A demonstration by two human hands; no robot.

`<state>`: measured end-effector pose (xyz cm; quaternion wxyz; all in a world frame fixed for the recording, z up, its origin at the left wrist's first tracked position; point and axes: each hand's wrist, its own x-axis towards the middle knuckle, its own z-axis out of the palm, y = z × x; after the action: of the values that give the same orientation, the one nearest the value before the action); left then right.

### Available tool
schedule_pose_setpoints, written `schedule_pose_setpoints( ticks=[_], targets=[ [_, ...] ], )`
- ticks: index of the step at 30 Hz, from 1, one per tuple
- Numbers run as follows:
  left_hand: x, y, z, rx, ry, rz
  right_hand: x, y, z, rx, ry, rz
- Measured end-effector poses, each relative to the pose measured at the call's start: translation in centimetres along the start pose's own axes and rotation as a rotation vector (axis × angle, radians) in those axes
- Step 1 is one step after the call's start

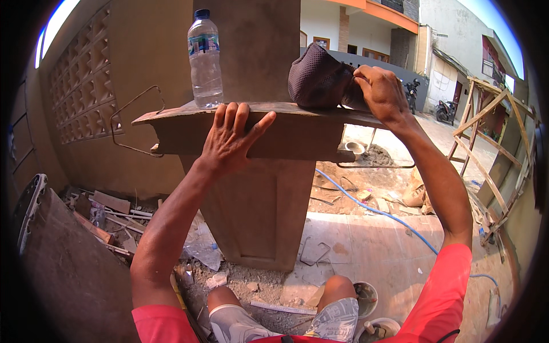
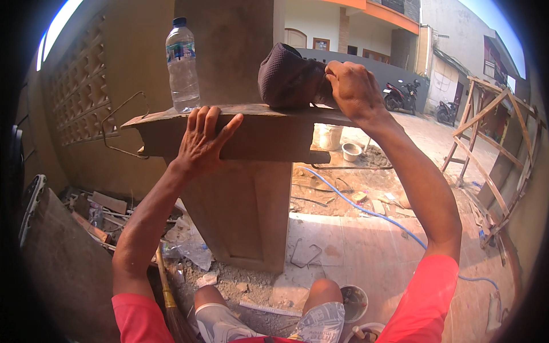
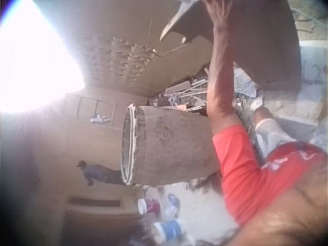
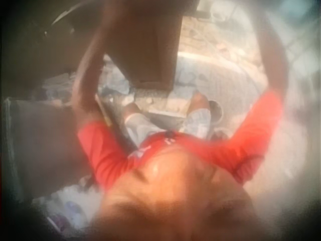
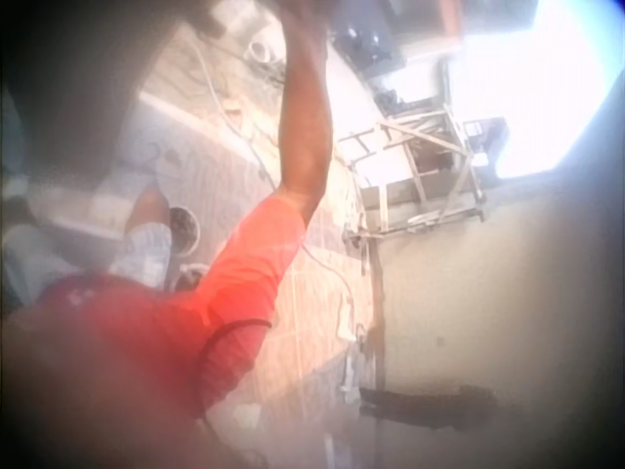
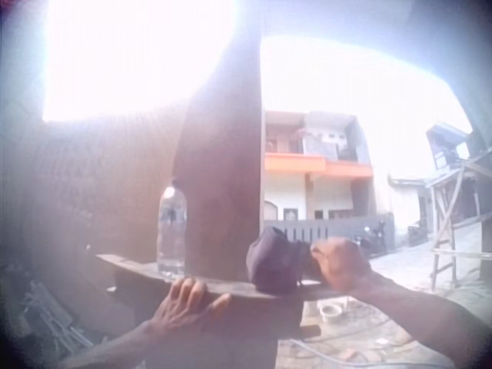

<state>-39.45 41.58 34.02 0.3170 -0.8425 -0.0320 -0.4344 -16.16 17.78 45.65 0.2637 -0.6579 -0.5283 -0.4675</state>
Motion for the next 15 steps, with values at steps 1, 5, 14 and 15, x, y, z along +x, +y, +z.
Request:
schedule_pose_setpoints(
  ticks=[1, 5, 14, 15],
  targets=[
    [0.03, 0.04, -0.05, -0.003, -0.001, 0.002, -0.04, -0.07, -0.04, 0.000, 0.000, -0.003],
    [0.05, 0.03, -0.08, -0.010, 0.004, -0.002, -0.04, -0.30, -0.27, 0.000, 0.004, -0.026],
    [0.09, 0.07, 0.08, -0.020, 0.021, 0.001, -0.11, 0.00, -0.45, 0.035, 0.005, -0.006],
    [0.05, 0.07, 0.06, -0.021, 0.016, 0.000, -0.19, -0.05, -0.50, 0.049, -0.001, 0.008]
  ],
)
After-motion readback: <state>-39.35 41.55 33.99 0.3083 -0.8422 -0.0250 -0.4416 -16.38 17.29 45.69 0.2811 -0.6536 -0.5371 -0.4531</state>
